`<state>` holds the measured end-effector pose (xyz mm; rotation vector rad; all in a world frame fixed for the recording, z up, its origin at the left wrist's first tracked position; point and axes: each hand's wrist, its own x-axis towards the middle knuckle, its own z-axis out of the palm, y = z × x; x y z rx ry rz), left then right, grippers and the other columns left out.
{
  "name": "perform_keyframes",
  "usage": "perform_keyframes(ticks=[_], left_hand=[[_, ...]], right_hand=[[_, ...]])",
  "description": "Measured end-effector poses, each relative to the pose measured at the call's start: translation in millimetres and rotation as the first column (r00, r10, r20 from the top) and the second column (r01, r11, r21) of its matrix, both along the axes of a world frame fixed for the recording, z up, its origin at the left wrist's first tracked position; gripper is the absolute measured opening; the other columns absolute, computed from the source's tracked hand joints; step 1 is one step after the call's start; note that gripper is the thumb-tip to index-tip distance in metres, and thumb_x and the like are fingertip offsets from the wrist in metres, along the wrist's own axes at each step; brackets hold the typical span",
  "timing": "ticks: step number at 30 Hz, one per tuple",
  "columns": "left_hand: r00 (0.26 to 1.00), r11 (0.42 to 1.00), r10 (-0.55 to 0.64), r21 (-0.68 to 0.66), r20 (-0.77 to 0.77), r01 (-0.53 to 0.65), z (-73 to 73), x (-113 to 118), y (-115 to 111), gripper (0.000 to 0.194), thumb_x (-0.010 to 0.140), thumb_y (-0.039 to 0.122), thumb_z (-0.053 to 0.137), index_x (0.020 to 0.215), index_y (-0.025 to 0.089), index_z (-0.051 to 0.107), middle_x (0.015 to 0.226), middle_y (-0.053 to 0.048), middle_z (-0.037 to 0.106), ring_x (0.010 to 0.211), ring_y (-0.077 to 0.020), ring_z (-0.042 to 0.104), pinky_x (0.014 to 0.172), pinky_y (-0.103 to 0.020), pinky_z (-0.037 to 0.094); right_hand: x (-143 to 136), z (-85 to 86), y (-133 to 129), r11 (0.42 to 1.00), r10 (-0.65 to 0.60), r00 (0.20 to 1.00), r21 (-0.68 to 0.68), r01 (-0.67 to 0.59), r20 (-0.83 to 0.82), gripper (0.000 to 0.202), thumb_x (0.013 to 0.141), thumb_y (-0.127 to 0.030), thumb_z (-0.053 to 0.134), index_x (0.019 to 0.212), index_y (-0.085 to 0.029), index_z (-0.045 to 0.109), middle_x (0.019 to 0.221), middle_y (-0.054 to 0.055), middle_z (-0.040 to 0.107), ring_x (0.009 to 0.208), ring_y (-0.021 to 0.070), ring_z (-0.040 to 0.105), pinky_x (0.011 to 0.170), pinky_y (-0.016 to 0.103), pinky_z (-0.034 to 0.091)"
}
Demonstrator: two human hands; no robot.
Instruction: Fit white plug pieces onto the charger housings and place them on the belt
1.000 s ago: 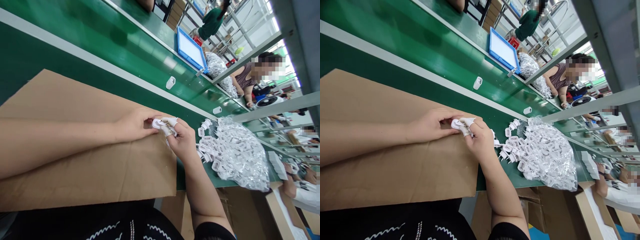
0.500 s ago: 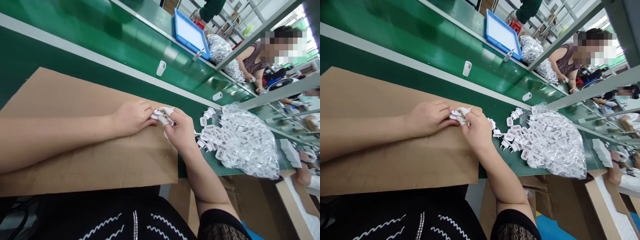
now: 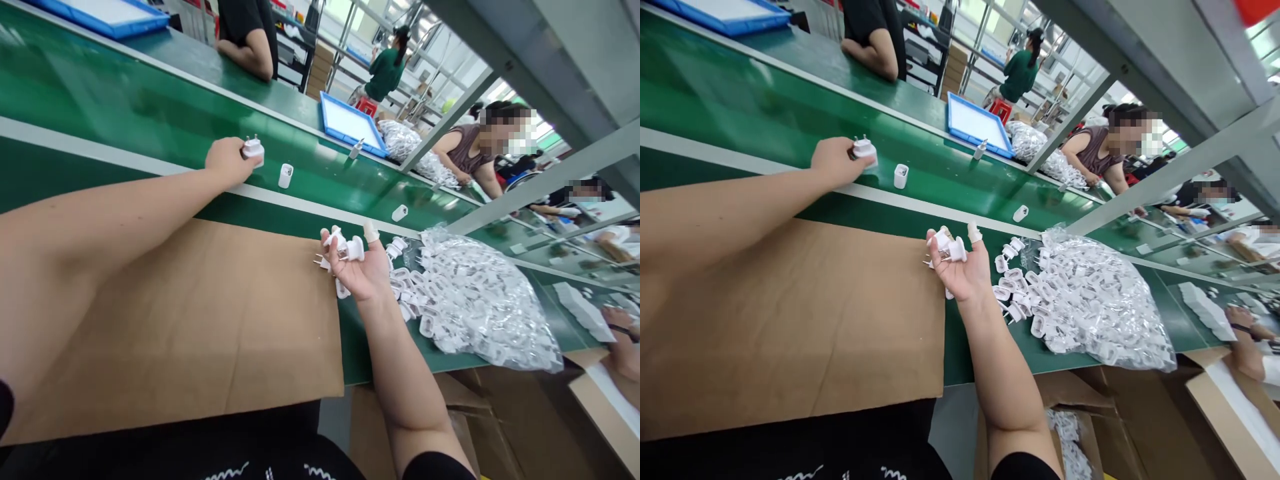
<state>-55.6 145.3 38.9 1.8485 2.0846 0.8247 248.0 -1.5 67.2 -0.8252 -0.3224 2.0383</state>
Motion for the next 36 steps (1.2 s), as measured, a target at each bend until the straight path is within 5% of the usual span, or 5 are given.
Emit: perform_keyframes(ticks=[9,13,19,28,36], left_hand=[[0.972,0.945,-0.125,0.275,-0.201,0.178,-2.5,12,0,0.076,0.089,0.040,0.062,0.153,0.006,0.041,0.160,-0.018,0.035,0.138,-0.0329,0.031,0.118,-0.048,0.023],[0.789,0.835,-0.500,0.042,-0.357,0.549,-8.8,16,15,0.077,0.078,0.028,0.058,0.151,0.007,0.048,0.160,-0.018,0.043,0.143,-0.0351,0.036,0.122,-0.047,0.022],[0.848,0.886,-0.463,-0.163,-0.260,0.434,-3.7,9,34,0.064,0.079,0.039,0.062,0.138,0.015,0.063,0.151,-0.019,0.049,0.118,-0.0352,0.060,0.100,-0.041,0.045],[0.813,0.815,-0.577,0.009,-0.077,0.579,14.2,43,-99,0.046,0.081,0.061,0.068,0.098,0.018,0.072,0.106,-0.010,0.067,0.093,-0.0253,0.063,0.078,-0.032,0.046],[0.757,0.791,-0.588,0.008,0.285,0.612,-16.2,55,-171,0.038,0.080,0.055,0.074,0.096,0.021,0.073,0.080,-0.003,0.066,0.071,-0.0193,0.060,0.059,-0.029,0.042]], right_hand=[[-2,0.3,-3,0.984,0.029,0.990,0.167,-0.053,0.140,0.022,0.085,-0.019,0.063,0.107,-0.023,0.059,0.104,0.004,0.076,0.078,0.0145,0.074,0.039,0.013,0.048],[-2,-6.7,-6,0.946,0.051,0.948,0.288,-0.146,0.315,0.041,0.068,-0.022,0.078,0.104,-0.024,0.058,0.090,0.003,0.077,0.082,0.0208,0.076,0.047,0.019,0.053],[-5,-8.8,-9,0.892,0.110,0.890,0.350,-0.284,0.442,0.039,0.054,-0.023,0.085,0.087,-0.023,0.064,0.087,0.003,0.075,0.074,0.0185,0.069,0.043,0.018,0.041],[-11,-9.9,-16,0.876,0.013,0.802,0.380,-0.297,0.597,0.046,0.058,-0.026,0.082,0.101,-0.023,0.065,0.083,0.001,0.069,0.071,0.0169,0.064,0.047,0.022,0.040],[-12,-12.6,-28,0.532,-0.438,0.461,0.636,-0.559,0.772,0.034,0.073,-0.020,0.074,0.107,-0.028,0.077,0.105,0.003,0.069,0.095,0.0193,0.066,0.086,0.037,0.055]])
